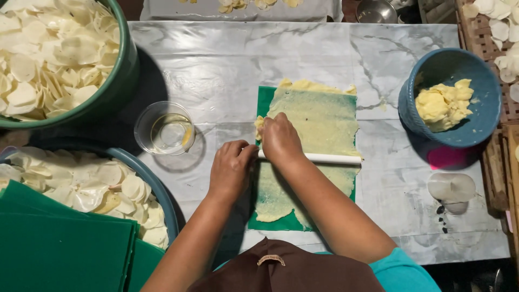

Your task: Flattening and shaping dough or paste using a small rolling pin on a mat.

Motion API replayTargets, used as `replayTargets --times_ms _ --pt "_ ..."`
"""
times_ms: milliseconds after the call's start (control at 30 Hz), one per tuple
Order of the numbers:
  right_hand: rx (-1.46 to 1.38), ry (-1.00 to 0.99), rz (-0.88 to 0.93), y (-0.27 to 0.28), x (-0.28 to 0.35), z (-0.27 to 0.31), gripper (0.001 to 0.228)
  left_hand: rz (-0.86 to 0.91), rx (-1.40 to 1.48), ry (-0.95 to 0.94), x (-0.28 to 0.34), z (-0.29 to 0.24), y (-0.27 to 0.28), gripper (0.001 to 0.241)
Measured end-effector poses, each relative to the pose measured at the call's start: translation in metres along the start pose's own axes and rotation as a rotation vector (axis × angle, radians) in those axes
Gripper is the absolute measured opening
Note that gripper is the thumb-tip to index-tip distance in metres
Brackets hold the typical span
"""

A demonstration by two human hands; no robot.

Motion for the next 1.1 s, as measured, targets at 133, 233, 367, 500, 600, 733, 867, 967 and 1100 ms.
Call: replayTargets --times_ms 133,233,367,500,600,733,867,967,1100 --pt "-0.013 -0.067 0.021 0.0 -0.003 -0.01 0.013 0.085 -0.02 -0.04 0.001 -0.001 -0.007 0.055" --pt "-0.109 -0.113 -0.048 0.034 0.003 0.004 0.024 0.119 -0.065 -0.066 -0.003 -0.005 -0.004 0.053" --pt "-0.106 -0.101 0.008 0.062 0.016 -0.004 0.012 -0.019 -0.14 -0.091 -0.008 -0.008 0.009 0.029" --pt "0.174 0.061 0.279 0.095 0.041 -0.019 0.04 -0.062 -0.068 -0.081 -0.021 0.006 0.023 0.025" --pt "0.224 0.096 0.118 0.084 0.035 -0.043 0.025 -0.071 -0.088 -0.054 -0.038 0.019 0.028 0.024" --pt "0.237 0.143 0.031 0.067 0.034 -0.048 0.03 0.017 -0.087 -0.05 -0.055 0.033 0.006 0.022" --pt "0.108 0.031 0.043 0.064 0.032 -0.037 0.05 0.039 0.074 0.057 -0.082 0.037 -0.018 0.047" --pt "0.186 -0.101 0.083 0.054 0.02 -0.041 0.063 0.148 0.079 0.158 -0.088 0.045 -0.036 0.054" --pt "0.204 -0.19 0.135 0.05 0.024 -0.041 0.069 0.247 0.018 0.218 -0.084 0.035 -0.02 0.061"
Point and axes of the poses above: each hand's wrist, its own x-axis away from the middle knuckle, its own y-axis out of the back of the hand, z = x × y, the point moved 4 cm from there along -x, towards the middle knuckle, and after that the axes turned 6 degrees about -y, right-handed, at the moved point
